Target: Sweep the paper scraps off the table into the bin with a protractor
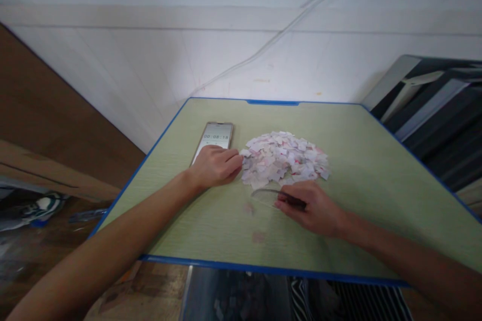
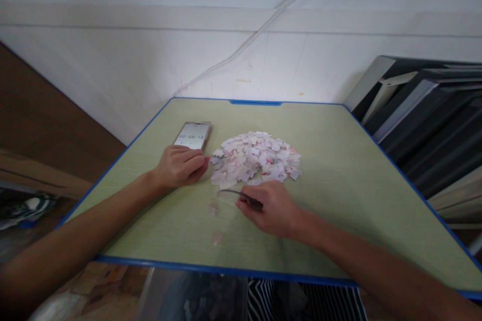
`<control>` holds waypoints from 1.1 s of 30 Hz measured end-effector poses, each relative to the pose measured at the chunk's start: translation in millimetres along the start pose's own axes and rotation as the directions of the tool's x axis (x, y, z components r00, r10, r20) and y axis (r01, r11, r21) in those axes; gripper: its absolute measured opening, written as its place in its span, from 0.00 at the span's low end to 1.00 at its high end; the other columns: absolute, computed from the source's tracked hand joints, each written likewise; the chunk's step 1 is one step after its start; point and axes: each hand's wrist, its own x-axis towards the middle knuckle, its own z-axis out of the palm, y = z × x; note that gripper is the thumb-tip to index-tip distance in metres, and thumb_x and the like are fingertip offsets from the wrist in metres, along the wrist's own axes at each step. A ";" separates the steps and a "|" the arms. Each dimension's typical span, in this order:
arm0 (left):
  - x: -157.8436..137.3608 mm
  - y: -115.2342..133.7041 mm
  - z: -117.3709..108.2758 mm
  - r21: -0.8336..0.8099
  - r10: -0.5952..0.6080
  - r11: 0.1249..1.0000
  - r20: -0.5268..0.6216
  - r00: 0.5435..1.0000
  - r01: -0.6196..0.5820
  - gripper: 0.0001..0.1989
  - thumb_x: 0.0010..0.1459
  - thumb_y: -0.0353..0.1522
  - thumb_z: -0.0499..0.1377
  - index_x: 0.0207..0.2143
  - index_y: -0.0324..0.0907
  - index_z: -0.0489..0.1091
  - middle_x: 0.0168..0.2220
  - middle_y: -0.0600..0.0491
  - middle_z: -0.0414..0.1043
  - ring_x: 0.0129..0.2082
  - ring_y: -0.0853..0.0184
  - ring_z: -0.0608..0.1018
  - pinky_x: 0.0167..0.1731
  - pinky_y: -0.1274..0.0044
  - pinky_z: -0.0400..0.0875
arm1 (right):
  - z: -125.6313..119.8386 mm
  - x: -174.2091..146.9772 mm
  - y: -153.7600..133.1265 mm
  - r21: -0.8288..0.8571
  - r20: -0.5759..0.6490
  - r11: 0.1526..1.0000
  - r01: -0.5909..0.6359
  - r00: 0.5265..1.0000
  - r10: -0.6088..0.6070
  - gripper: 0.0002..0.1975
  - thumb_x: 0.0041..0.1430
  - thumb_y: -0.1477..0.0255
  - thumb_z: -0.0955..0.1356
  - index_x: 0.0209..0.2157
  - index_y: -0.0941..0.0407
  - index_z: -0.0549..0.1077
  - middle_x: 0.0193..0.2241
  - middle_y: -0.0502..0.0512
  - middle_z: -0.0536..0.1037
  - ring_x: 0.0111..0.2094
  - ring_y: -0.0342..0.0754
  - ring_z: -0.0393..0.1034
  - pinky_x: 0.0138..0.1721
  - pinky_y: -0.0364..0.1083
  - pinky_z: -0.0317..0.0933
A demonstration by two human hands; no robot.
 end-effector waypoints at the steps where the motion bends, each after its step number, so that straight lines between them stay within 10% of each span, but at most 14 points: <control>1: 0.1 0.2 -0.1 -0.001 0.002 1.000 0.002 1.000 -0.001 0.15 0.57 0.26 0.48 0.17 0.41 0.58 0.15 0.58 0.60 0.13 0.73 0.59 0.13 0.79 0.53 | -0.3 -1.1 -0.6 -0.024 0.030 0.999 0.047 0.998 -0.046 0.13 0.57 0.71 0.60 0.20 0.58 0.66 0.14 0.48 0.64 0.17 0.39 0.56 0.21 0.40 0.48; 5: 0.5 0.7 -0.4 0.004 0.003 1.000 0.006 1.000 -0.003 0.16 0.57 0.26 0.47 0.17 0.41 0.58 0.15 0.58 0.60 0.13 0.73 0.59 0.13 0.79 0.53 | -1.1 -3.4 -2.7 -0.037 0.073 0.990 0.137 0.988 -0.134 0.13 0.57 0.71 0.60 0.21 0.59 0.68 0.15 0.51 0.67 0.19 0.41 0.58 0.23 0.41 0.49; 12: 2.0 1.5 -0.9 0.012 0.003 1.000 -0.001 1.000 -0.003 0.16 0.58 0.26 0.47 0.16 0.41 0.58 0.14 0.58 0.60 0.12 0.73 0.59 0.13 0.79 0.52 | 1.8 2.8 0.7 0.019 -0.019 0.994 -0.108 0.994 0.108 0.13 0.56 0.72 0.60 0.18 0.58 0.62 0.13 0.46 0.60 0.16 0.38 0.54 0.20 0.39 0.46; 21: 2.5 2.0 -1.5 0.003 0.000 1.000 0.010 1.000 0.000 0.17 0.58 0.26 0.46 0.17 0.40 0.59 0.14 0.58 0.60 0.12 0.73 0.60 0.13 0.79 0.51 | 2.0 -4.7 -2.4 -0.051 0.045 0.992 0.114 0.993 -0.111 0.14 0.58 0.71 0.60 0.21 0.59 0.67 0.15 0.50 0.66 0.18 0.40 0.57 0.23 0.40 0.48; 33: 1.6 3.2 1.9 -0.006 -0.003 1.000 0.005 1.000 0.003 0.16 0.58 0.26 0.47 0.17 0.40 0.59 0.15 0.58 0.61 0.12 0.74 0.60 0.13 0.80 0.52 | 2.5 4.2 -4.9 0.072 0.109 0.994 -0.088 0.991 0.080 0.13 0.56 0.71 0.61 0.19 0.59 0.64 0.14 0.46 0.61 0.17 0.38 0.53 0.21 0.39 0.46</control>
